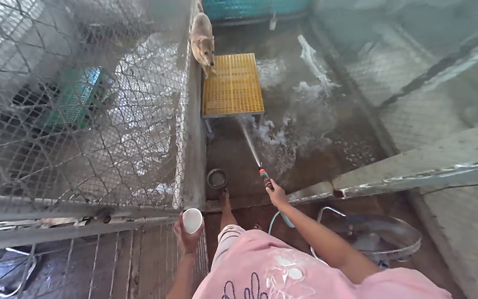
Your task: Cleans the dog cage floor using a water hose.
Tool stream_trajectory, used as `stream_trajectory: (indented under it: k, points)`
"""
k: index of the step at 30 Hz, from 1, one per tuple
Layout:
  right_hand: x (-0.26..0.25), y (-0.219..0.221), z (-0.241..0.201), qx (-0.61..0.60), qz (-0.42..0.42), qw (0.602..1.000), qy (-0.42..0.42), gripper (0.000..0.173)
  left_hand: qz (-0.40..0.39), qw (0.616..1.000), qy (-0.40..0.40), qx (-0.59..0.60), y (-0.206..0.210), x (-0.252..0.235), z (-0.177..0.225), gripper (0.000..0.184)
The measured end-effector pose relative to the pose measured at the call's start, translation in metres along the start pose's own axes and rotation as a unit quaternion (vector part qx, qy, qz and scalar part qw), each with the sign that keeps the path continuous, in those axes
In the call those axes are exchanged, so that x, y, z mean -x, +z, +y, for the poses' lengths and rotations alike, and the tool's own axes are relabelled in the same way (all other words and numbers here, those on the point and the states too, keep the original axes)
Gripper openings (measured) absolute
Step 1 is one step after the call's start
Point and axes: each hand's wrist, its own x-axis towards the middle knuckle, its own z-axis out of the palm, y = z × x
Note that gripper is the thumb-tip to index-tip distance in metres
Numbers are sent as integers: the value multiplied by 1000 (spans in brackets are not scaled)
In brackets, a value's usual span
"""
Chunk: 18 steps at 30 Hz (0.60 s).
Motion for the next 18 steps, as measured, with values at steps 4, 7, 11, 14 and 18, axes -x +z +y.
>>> stream_trajectory:
  k: [4,7,11,14,18]
  points:
    - [2,9,-4,-3,-64,997,-43,58,20,1000,14,12,2,2,-3,109]
    - [-1,10,-11,0,-52,997,-51,58,26,999,22,16,4,3,-6,110]
    - [-10,8,-17,-12,-17,999,-29,58,32,999,32,11,4,3,-6,109]
    - [-11,11,-16,-3,-34,999,-29,58,34,999,35,9,5,3,-6,109]
    - [-14,14,-9,-22,-45,998,-28,58,29,999,17,3,5,3,-5,109]
